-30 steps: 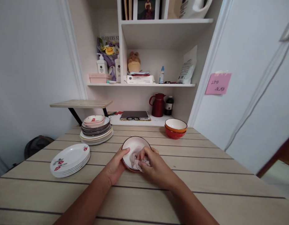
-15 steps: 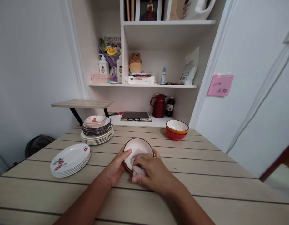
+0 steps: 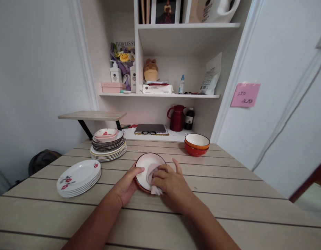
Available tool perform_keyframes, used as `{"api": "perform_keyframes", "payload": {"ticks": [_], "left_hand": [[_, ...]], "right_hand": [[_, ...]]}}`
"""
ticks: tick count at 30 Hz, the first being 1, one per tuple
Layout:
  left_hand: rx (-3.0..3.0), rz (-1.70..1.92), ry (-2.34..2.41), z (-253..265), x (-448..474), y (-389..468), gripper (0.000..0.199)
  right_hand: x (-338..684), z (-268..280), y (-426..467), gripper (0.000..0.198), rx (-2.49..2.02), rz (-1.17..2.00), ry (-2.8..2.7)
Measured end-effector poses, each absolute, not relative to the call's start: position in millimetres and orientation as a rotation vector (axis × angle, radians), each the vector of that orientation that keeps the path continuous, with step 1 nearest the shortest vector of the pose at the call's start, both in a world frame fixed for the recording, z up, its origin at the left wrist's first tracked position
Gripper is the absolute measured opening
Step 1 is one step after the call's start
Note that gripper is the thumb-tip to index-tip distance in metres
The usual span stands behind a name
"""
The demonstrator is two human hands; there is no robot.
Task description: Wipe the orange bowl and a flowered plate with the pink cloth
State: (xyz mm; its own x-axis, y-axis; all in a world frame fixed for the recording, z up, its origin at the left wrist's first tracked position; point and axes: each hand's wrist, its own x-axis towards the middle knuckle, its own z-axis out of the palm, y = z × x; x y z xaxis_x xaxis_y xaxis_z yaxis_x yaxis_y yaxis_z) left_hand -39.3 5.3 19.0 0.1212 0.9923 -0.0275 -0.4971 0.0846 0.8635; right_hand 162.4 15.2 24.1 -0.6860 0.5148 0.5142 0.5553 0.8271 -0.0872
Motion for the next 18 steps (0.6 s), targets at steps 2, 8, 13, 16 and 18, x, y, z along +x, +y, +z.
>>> {"api": "perform_keyframes", "payload": {"ticks": [2,8,13,16,18], "left_hand": [[0.828,1.267,0.766,18,-43,7,0.057],[0.755,1.199,0.702,17,-51,9,0.069],[0.755,1.284,0.646,17,-50,10,0.070],[0.791,1.335,0.603,17,-45,9,0.072],[0.845,1.313,0.551,18,-42,7,0.076]], "right_hand": [[167,23,19,0.022,-0.805,-0.224,-2.462],[162,17,22,0.024,-0.719,-0.304,-2.419],[153,11,21,0.025,-0.734,-0.283,-2.398],[149,9,20,0.030,-0.765,-0.288,-2.391],[148,9,20,0.029,-0.802,-0.231,-2.363]]}}
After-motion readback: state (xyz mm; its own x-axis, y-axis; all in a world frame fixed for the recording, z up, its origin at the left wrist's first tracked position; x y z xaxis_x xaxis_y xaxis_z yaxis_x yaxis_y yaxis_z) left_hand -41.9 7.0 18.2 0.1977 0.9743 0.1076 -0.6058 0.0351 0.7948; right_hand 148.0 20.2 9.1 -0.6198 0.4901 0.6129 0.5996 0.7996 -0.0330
